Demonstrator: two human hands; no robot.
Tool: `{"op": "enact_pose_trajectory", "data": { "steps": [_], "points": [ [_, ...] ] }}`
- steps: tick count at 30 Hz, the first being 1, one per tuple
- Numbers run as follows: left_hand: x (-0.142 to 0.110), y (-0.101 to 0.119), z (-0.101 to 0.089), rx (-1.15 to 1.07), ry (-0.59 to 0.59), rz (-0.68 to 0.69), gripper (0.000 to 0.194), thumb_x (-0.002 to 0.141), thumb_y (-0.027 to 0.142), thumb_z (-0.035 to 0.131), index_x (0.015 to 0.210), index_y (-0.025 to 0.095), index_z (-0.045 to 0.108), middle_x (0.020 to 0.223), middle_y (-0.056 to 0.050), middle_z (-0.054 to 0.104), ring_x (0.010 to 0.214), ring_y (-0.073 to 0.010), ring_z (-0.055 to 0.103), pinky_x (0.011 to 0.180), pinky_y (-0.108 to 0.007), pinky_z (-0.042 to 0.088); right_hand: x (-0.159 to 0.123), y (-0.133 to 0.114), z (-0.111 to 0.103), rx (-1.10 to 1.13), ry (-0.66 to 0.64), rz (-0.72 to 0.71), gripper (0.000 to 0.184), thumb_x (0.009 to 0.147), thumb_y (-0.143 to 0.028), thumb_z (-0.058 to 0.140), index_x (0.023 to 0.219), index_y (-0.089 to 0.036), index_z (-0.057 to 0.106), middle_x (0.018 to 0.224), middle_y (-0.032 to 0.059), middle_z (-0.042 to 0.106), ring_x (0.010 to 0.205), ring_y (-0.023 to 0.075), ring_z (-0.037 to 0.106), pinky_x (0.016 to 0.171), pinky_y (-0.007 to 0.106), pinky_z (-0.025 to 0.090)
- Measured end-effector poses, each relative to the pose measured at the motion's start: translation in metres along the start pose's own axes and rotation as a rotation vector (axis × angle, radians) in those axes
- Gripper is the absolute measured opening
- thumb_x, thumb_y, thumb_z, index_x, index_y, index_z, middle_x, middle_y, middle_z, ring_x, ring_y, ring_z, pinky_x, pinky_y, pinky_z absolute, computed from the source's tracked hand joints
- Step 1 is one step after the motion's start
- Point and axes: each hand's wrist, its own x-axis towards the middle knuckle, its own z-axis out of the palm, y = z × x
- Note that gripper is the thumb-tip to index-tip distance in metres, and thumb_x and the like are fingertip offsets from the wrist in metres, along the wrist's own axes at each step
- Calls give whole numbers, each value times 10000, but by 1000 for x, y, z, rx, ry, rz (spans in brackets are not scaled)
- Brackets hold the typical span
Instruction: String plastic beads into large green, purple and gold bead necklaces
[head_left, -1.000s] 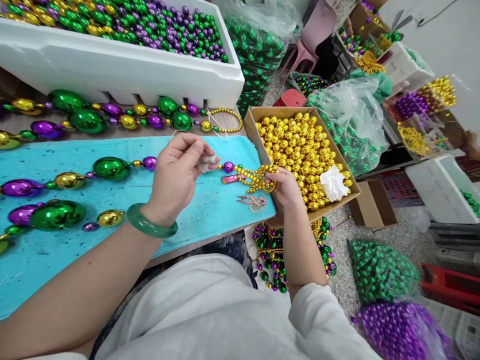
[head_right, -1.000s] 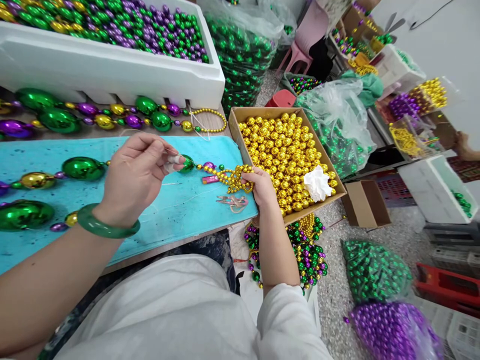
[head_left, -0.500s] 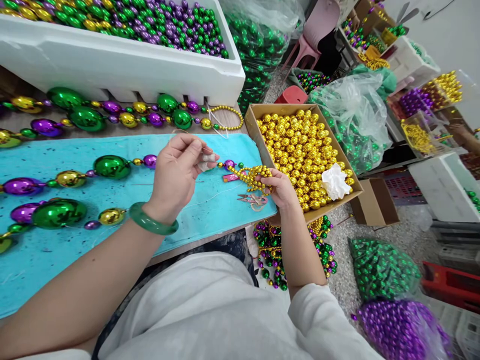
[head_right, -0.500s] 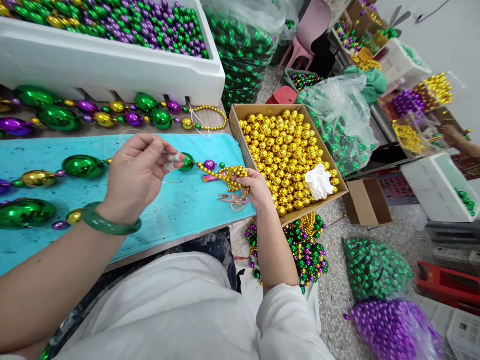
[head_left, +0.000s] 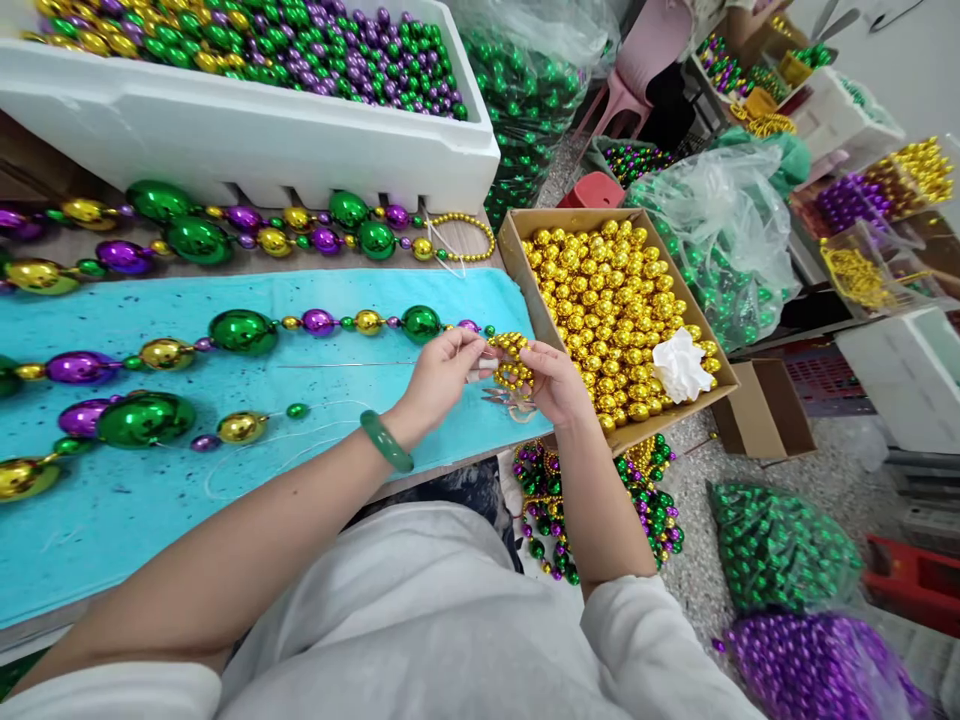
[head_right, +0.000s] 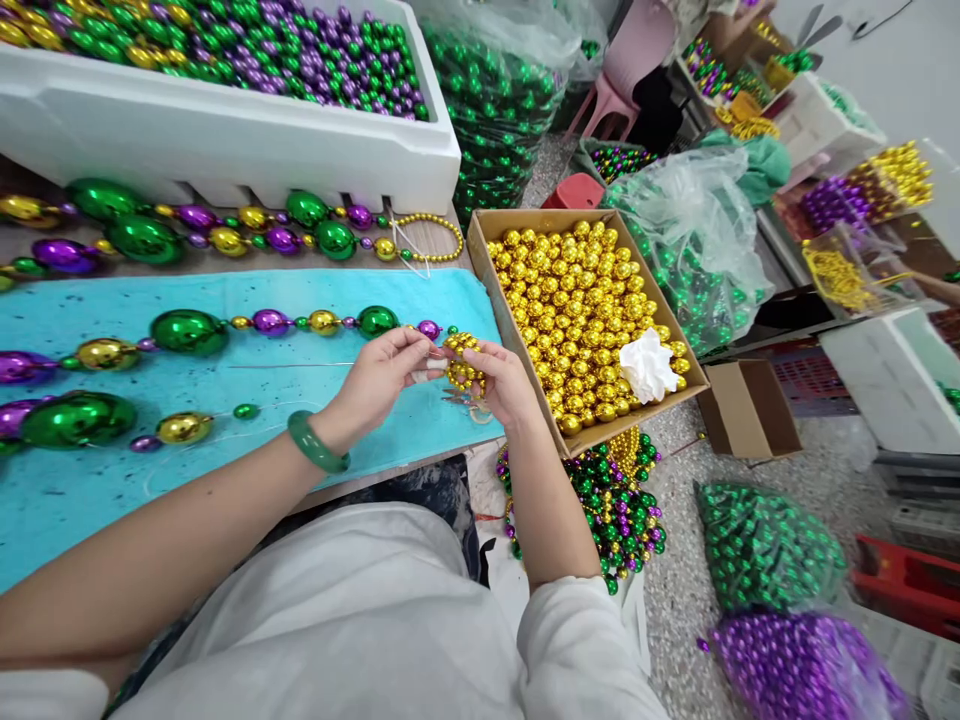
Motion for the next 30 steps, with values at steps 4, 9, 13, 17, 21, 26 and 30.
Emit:
{"op": "enact_pose_trajectory", "data": {
  "steps": [4, 9, 13, 17, 21, 26, 30],
  "points": [
    [5, -5, 4, -20, 74, -62, 145, 798, 217, 679, 735, 153, 566, 715, 15, 618, 674, -106, 620, 663, -240, 531, 0, 8, 7, -74, 71, -23, 285, 726, -403, 632, 843, -157, 714, 877, 76, 721, 633, 161, 611, 439, 257, 451],
    [7, -8, 4, -129, 131, -223, 143, 805, 175, 670, 748, 153, 541, 703, 12, 615, 603, -105, 607, 617, -253, 523, 0, 16, 10, -665, 171, -162, 264, 767, -205, 513, 935, -202, 717, 908, 36, 722, 670, 175, 646, 609, 314, 545],
    [8, -14, 3, -165, 121, -304, 113, 832, 147, 623, 758, 156, 537, 667, -2, 613, 556, -115, 594, 582, -256, 499, -2, 11, 16, -1188, 182, -293, 369, 819, -137, 462, 1110, -200, 681, 884, 63, 728, 805, 225, 670, 751, 340, 517],
    [10, -18, -1, -203, 119, -309, 105, 857, 117, 572, 760, 149, 547, 665, 5, 599, 562, -94, 583, 590, -228, 475, 0, 4, 22, -1349, 184, -226, 336, 842, -154, 480, 1112, -205, 673, 932, 73, 739, 847, 227, 679, 732, 297, 488],
    [13, -20, -3, -258, 106, -301, 88, 849, 129, 595, 771, 150, 559, 668, 7, 599, 565, -87, 571, 584, -216, 456, 0, 1, 27, -1393, 250, -201, 281, 833, -164, 496, 1038, -190, 685, 957, 90, 740, 878, 236, 677, 717, 288, 464],
    [15, -21, -4, -266, 145, -310, 110, 870, 130, 559, 766, 161, 543, 636, 14, 590, 536, -86, 551, 556, -208, 429, -1, -7, 28, -1424, 259, -200, 219, 850, -170, 482, 941, -177, 681, 922, 94, 729, 853, 225, 652, 703, 292, 420],
    [18, -20, -6, -248, 173, -317, 121, 869, 141, 551, 753, 166, 530, 614, 15, 584, 532, -91, 542, 551, -202, 408, -2, -26, 20, -1453, 129, -125, 121, 820, -177, 538, 752, -174, 639, 789, 67, 683, 749, 185, 587, 662, 286, 372]
  ]
}}
